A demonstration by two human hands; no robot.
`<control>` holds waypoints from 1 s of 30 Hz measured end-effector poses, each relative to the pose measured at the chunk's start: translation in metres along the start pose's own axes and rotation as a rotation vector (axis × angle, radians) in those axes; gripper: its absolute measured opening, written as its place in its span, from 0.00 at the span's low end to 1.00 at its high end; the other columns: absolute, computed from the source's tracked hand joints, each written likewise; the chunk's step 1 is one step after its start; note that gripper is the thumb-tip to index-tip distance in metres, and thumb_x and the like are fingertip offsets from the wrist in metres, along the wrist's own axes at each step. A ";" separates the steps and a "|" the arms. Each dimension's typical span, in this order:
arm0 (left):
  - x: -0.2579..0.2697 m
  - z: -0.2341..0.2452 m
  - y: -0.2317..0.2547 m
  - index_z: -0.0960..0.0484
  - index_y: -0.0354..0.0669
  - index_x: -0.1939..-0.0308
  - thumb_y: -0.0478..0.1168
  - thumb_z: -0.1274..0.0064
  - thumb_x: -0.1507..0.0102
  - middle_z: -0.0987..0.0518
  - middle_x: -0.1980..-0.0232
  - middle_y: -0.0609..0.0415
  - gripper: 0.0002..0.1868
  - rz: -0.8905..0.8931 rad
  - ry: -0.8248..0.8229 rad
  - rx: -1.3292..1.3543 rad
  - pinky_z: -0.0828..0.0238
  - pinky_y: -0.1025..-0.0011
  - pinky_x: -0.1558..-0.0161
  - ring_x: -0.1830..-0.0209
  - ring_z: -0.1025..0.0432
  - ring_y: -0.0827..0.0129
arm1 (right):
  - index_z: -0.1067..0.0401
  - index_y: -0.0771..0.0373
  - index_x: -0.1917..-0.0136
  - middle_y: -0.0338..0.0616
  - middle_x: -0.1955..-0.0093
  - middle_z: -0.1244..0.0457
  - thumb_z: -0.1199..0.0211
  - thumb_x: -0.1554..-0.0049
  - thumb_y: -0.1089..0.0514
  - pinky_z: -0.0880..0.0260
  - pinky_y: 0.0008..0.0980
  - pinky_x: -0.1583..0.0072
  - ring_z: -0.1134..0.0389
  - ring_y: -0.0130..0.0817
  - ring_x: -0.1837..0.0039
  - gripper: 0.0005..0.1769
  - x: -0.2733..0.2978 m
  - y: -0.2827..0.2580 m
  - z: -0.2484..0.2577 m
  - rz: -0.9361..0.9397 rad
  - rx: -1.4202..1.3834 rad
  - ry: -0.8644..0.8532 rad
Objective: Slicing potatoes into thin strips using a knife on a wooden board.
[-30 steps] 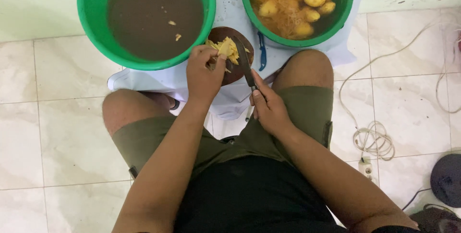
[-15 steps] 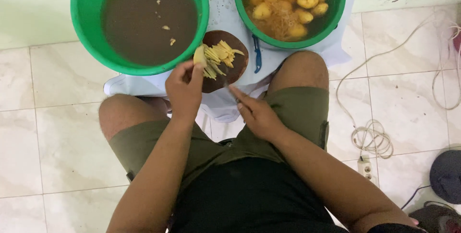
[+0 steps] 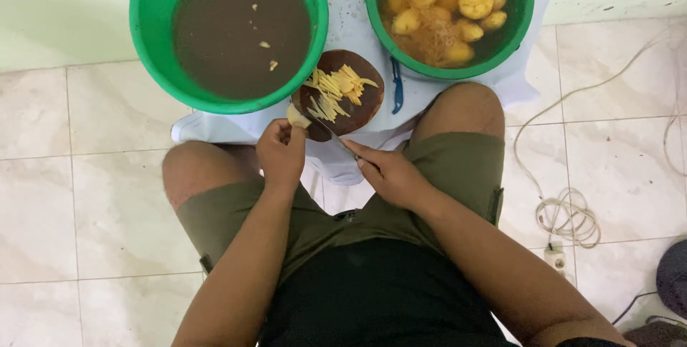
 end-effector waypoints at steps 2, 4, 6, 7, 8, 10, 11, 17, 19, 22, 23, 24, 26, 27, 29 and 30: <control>0.003 -0.002 0.006 0.17 0.45 0.68 0.36 0.46 0.37 0.23 0.77 0.57 0.06 -0.018 -0.025 -0.005 0.34 0.71 0.70 0.76 0.33 0.74 | 0.35 0.58 0.25 0.57 0.30 0.38 0.52 0.35 0.63 0.36 0.49 0.32 0.37 0.51 0.30 0.26 -0.001 -0.004 0.002 -0.018 0.006 0.017; 0.004 -0.004 0.007 0.15 0.44 0.69 0.36 0.46 0.36 0.21 0.77 0.55 0.07 -0.034 -0.050 -0.013 0.33 0.72 0.69 0.76 0.31 0.73 | 0.34 0.56 0.25 0.58 0.32 0.35 0.51 0.35 0.63 0.31 0.48 0.36 0.33 0.50 0.33 0.26 0.000 -0.010 0.005 -0.036 0.010 0.031; 0.002 -0.007 0.006 0.15 0.44 0.69 0.38 0.46 0.35 0.20 0.76 0.53 0.09 -0.039 -0.055 0.015 0.33 0.71 0.69 0.76 0.30 0.72 | 0.33 0.58 0.26 0.54 0.30 0.36 0.52 0.35 0.62 0.33 0.46 0.34 0.33 0.47 0.32 0.25 0.003 -0.018 0.009 -0.077 -0.021 0.060; 0.000 -0.006 0.005 0.15 0.44 0.69 0.38 0.46 0.35 0.20 0.76 0.53 0.09 -0.042 -0.054 0.011 0.33 0.71 0.69 0.76 0.30 0.72 | 0.33 0.58 0.26 0.54 0.30 0.36 0.52 0.35 0.62 0.33 0.46 0.34 0.33 0.47 0.32 0.25 0.001 -0.006 0.009 -0.073 -0.025 0.061; -0.001 -0.007 0.004 0.15 0.42 0.68 0.38 0.47 0.34 0.20 0.76 0.52 0.09 -0.027 -0.060 0.013 0.33 0.70 0.69 0.75 0.30 0.72 | 0.33 0.53 0.25 0.50 0.43 0.32 0.52 0.35 0.61 0.30 0.41 0.43 0.33 0.39 0.44 0.25 -0.001 0.006 0.010 -0.105 -0.011 0.088; 0.001 -0.007 0.008 0.15 0.41 0.68 0.38 0.48 0.34 0.20 0.75 0.52 0.10 -0.012 -0.070 0.013 0.34 0.70 0.68 0.74 0.31 0.72 | 0.34 0.48 0.24 0.46 0.56 0.29 0.52 0.34 0.60 0.27 0.35 0.51 0.34 0.30 0.57 0.26 -0.004 0.015 0.012 -0.138 -0.001 0.119; 0.004 -0.007 0.014 0.14 0.42 0.68 0.38 0.47 0.34 0.19 0.75 0.53 0.10 0.001 -0.073 -0.001 0.33 0.70 0.68 0.74 0.30 0.72 | 0.34 0.47 0.25 0.45 0.61 0.30 0.52 0.34 0.60 0.28 0.32 0.55 0.34 0.29 0.61 0.26 -0.004 0.012 0.013 -0.127 -0.010 0.138; 0.002 -0.004 0.016 0.14 0.41 0.67 0.37 0.47 0.34 0.20 0.75 0.51 0.09 -0.020 0.026 -0.007 0.32 0.70 0.68 0.74 0.29 0.70 | 0.35 0.53 0.24 0.57 0.37 0.32 0.52 0.35 0.62 0.30 0.44 0.40 0.31 0.42 0.41 0.26 0.006 0.002 0.009 -0.051 -0.025 0.040; -0.004 -0.002 0.004 0.14 0.42 0.67 0.37 0.45 0.34 0.20 0.75 0.50 0.08 -0.028 0.062 -0.018 0.32 0.69 0.68 0.74 0.29 0.70 | 0.34 0.56 0.25 0.56 0.32 0.35 0.53 0.35 0.63 0.32 0.48 0.34 0.33 0.47 0.33 0.26 0.009 0.002 0.008 -0.041 -0.040 0.003; -0.002 0.003 -0.007 0.16 0.41 0.67 0.39 0.48 0.31 0.21 0.75 0.54 0.11 0.015 0.060 0.028 0.34 0.72 0.68 0.74 0.33 0.72 | 0.35 0.62 0.26 0.64 0.34 0.35 0.53 0.36 0.63 0.33 0.54 0.35 0.33 0.59 0.34 0.25 0.010 0.002 0.007 -0.013 0.034 -0.008; 0.000 0.002 -0.006 0.16 0.42 0.69 0.39 0.47 0.32 0.22 0.77 0.55 0.12 0.026 0.061 0.031 0.34 0.72 0.69 0.75 0.32 0.72 | 0.34 0.59 0.26 0.63 0.36 0.34 0.50 0.37 0.62 0.32 0.53 0.36 0.33 0.58 0.34 0.26 0.011 0.007 0.006 -0.008 0.058 0.019; 0.002 0.002 -0.004 0.16 0.44 0.71 0.38 0.47 0.32 0.23 0.79 0.55 0.12 0.036 0.064 0.035 0.34 0.73 0.70 0.77 0.31 0.72 | 0.33 0.56 0.26 0.62 0.37 0.32 0.48 0.37 0.62 0.31 0.52 0.36 0.32 0.57 0.35 0.26 0.011 0.012 0.005 -0.002 0.084 0.046; 0.004 0.001 0.000 0.16 0.43 0.70 0.38 0.47 0.33 0.22 0.77 0.55 0.11 0.056 0.050 0.050 0.34 0.74 0.70 0.76 0.31 0.73 | 0.33 0.54 0.26 0.58 0.37 0.32 0.49 0.37 0.61 0.29 0.48 0.39 0.30 0.48 0.40 0.26 0.010 0.017 0.006 -0.037 0.066 0.057; 0.005 0.001 0.002 0.16 0.43 0.69 0.38 0.46 0.34 0.21 0.76 0.56 0.09 0.078 0.031 0.067 0.34 0.74 0.70 0.76 0.31 0.74 | 0.33 0.52 0.25 0.55 0.37 0.31 0.50 0.36 0.60 0.27 0.44 0.43 0.27 0.40 0.46 0.26 0.010 0.020 0.007 -0.075 0.049 0.073; 0.006 0.000 0.002 0.15 0.44 0.69 0.38 0.47 0.34 0.21 0.76 0.56 0.10 0.076 -0.001 0.067 0.33 0.74 0.69 0.75 0.31 0.74 | 0.34 0.52 0.25 0.56 0.38 0.31 0.50 0.36 0.61 0.27 0.43 0.44 0.27 0.40 0.47 0.26 0.011 0.030 0.005 -0.066 0.059 0.079; 0.006 0.000 0.003 0.15 0.45 0.69 0.39 0.48 0.33 0.20 0.75 0.57 0.11 0.073 -0.034 0.067 0.33 0.74 0.68 0.75 0.31 0.75 | 0.34 0.52 0.24 0.57 0.39 0.31 0.50 0.35 0.61 0.26 0.42 0.46 0.27 0.40 0.49 0.26 0.011 0.035 0.005 -0.058 0.069 0.086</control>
Point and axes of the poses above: each hand's wrist, its own x-axis away from the middle knuckle, its own z-axis out of the back of the hand, y = z × x, the point moved 1 cm from there along -x, towards the middle knuckle
